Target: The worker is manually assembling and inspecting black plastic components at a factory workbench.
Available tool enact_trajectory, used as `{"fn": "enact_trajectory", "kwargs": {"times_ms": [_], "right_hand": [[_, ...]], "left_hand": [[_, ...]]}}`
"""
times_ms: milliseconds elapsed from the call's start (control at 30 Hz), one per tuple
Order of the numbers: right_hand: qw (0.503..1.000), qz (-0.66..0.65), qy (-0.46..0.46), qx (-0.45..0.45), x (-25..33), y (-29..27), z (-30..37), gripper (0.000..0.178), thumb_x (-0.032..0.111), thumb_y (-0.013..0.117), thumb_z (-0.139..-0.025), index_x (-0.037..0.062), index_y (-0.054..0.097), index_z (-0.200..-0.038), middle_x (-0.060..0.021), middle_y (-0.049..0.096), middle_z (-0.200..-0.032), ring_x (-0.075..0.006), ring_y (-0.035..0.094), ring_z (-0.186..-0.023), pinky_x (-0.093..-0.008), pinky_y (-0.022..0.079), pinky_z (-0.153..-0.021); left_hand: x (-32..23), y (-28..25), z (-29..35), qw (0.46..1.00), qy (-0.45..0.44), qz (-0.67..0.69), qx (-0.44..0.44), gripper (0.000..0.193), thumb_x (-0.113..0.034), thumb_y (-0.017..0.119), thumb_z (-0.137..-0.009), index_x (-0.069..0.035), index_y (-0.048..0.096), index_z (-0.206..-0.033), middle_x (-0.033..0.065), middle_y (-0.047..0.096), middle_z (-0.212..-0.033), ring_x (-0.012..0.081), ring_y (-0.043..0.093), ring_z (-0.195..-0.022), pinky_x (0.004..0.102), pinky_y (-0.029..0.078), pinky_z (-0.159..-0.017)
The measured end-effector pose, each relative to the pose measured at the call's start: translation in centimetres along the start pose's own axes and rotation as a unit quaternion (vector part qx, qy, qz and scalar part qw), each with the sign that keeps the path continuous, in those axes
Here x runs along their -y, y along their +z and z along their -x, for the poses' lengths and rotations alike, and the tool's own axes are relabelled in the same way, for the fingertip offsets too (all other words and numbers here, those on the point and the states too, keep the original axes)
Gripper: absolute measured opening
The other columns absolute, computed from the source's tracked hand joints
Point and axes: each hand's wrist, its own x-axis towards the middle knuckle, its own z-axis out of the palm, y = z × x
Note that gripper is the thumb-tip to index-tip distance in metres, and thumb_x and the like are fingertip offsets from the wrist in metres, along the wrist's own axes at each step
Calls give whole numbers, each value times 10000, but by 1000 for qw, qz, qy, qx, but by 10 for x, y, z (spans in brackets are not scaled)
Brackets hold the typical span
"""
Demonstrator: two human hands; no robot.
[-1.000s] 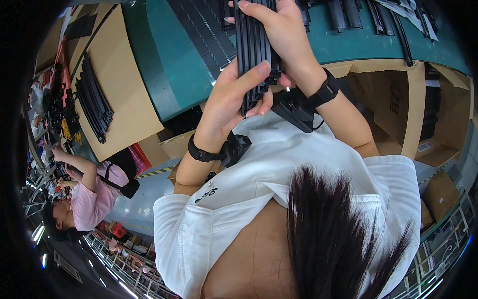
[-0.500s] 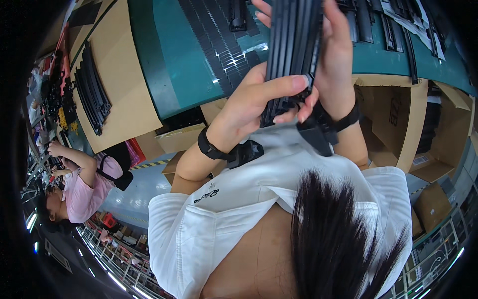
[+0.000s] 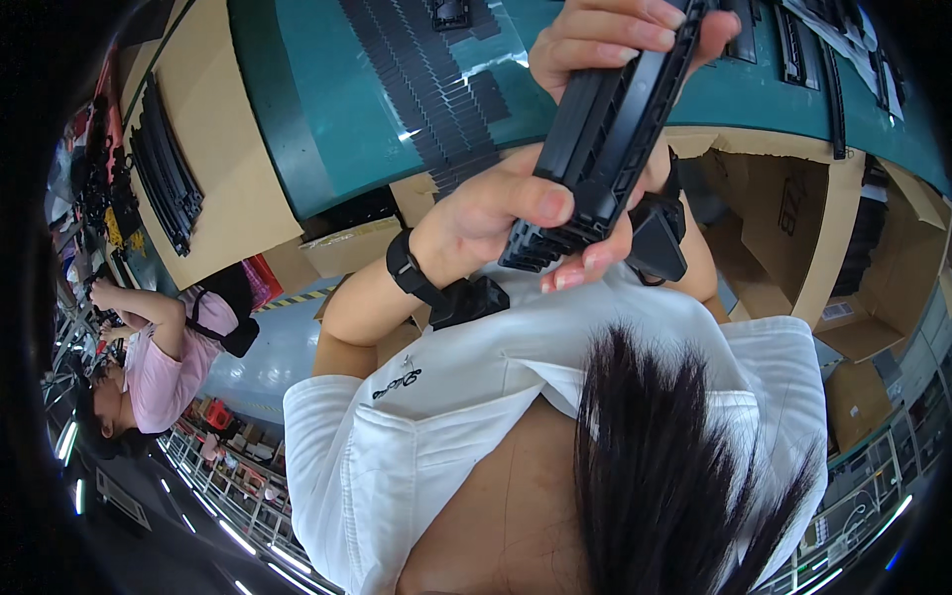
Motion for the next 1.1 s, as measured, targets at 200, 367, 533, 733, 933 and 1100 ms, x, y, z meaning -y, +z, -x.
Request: {"fn": "enact_trajectory", "kwargs": {"times_ms": [200, 367, 533, 733, 933, 1100], "right_hand": [[993, 84, -22, -79, 22, -4, 18, 478, 348, 743, -963, 110, 545, -1327, 30, 625, -925, -132, 658, -858, -344, 545, -820], [964, 189, -63, -177, 35, 9, 27, 462, 327, 679, -1009, 87, 507, -1364, -25, 593, -1002, -196, 656, -938, -435, 571, -897], [963, 177, -33, -200, 29, 11, 19, 454, 325, 660, -1023, 75, 506, -1369, -32, 594, -1040, -200, 661, -973, -439, 589, -925], [965, 125, -29, -230, 27, 23, 10, 423, 327, 653, -1026, 68, 538, -1340, -24, 608, -1057, -179, 660, -970, -412, 591, -927], [955, 101, -38, -277, 23, 29, 4, 373, 282, 655, -1021, 45, 571, -1297, -34, 625, -1065, -188, 672, -973, -408, 593, -956], [965, 138, -22, -224, 31, 18, -3, 353, 257, 665, -1013, 21, 585, -1263, -51, 631, -1063, -209, 680, -976, -422, 601, -951]], "left_hand": [[-16, -8, 24, 950, 81, -268, -138, 584, -398, 690, -981, 79, 570, -1296, 176, 727, -1028, 226, 729, -896, 297, 578, -740], [-15, -30, 20, 386, 277, -748, -463, 241, -81, 839, -796, -57, 751, -1019, 33, 695, -833, 168, 602, -713, 279, 482, -619], [-7, -47, 13, 311, 290, -754, -501, 187, -118, 845, -729, -115, 728, -875, 12, 652, -798, 231, 605, -758, 349, 502, -641], [-6, -47, -1, 256, 243, -772, -528, 138, -101, 807, -759, -107, 675, -801, 15, 642, -870, 250, 600, -823, 364, 486, -622], [-5, -40, 10, 377, 290, -703, -529, 157, -96, 798, -775, -93, 643, -804, 52, 667, -948, 274, 613, -915, 371, 500, -762], [-27, 17, 36, 504, 388, -649, -418, 109, 70, 746, -783, 29, 703, -874, 151, 687, -1058, 221, 632, -944, 317, 502, -833]]}}
